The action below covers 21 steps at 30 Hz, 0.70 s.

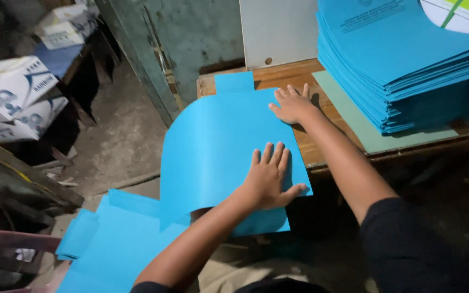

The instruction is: Folding blue paper folders along pre-scored lines and stacking them on a table.

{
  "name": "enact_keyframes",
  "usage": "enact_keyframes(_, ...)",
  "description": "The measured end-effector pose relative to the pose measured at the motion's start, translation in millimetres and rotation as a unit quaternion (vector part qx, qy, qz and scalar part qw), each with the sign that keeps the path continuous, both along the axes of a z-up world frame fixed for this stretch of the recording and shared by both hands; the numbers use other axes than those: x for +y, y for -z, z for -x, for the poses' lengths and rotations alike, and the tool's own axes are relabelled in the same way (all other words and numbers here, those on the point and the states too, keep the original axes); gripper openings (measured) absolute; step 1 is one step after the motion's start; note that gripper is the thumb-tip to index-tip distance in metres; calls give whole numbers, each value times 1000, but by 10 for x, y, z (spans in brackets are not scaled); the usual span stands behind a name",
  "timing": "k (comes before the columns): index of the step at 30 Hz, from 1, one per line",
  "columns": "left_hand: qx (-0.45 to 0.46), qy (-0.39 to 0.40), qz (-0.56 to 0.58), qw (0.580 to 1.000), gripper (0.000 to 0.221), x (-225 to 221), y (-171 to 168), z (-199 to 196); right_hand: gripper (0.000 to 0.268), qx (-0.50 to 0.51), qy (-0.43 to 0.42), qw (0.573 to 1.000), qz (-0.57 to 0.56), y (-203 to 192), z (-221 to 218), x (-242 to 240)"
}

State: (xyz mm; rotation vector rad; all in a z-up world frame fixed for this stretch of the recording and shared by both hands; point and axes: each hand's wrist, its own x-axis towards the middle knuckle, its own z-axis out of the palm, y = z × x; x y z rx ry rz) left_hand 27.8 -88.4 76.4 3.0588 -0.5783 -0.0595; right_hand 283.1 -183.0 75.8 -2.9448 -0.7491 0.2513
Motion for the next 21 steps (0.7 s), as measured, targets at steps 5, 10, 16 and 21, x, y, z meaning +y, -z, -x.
enact_keyframes(5,19,-4,1,1000,106,-8,-47,-23,79,-27,13,999,12,190,-367,169)
enact_keyframes(10,35,-6,6,999,103,16,-16,-105,77,-27,1,1000,14,29,209,-44)
enact_keyframes(16,74,-23,27,997,104,33,109,-174,75,-32,-27,998,35,46,1046,-466)
enact_keyframes(21,126,-9,107,986,108,105,-69,-150,75,-44,-52,995,-76,10,1499,-833)
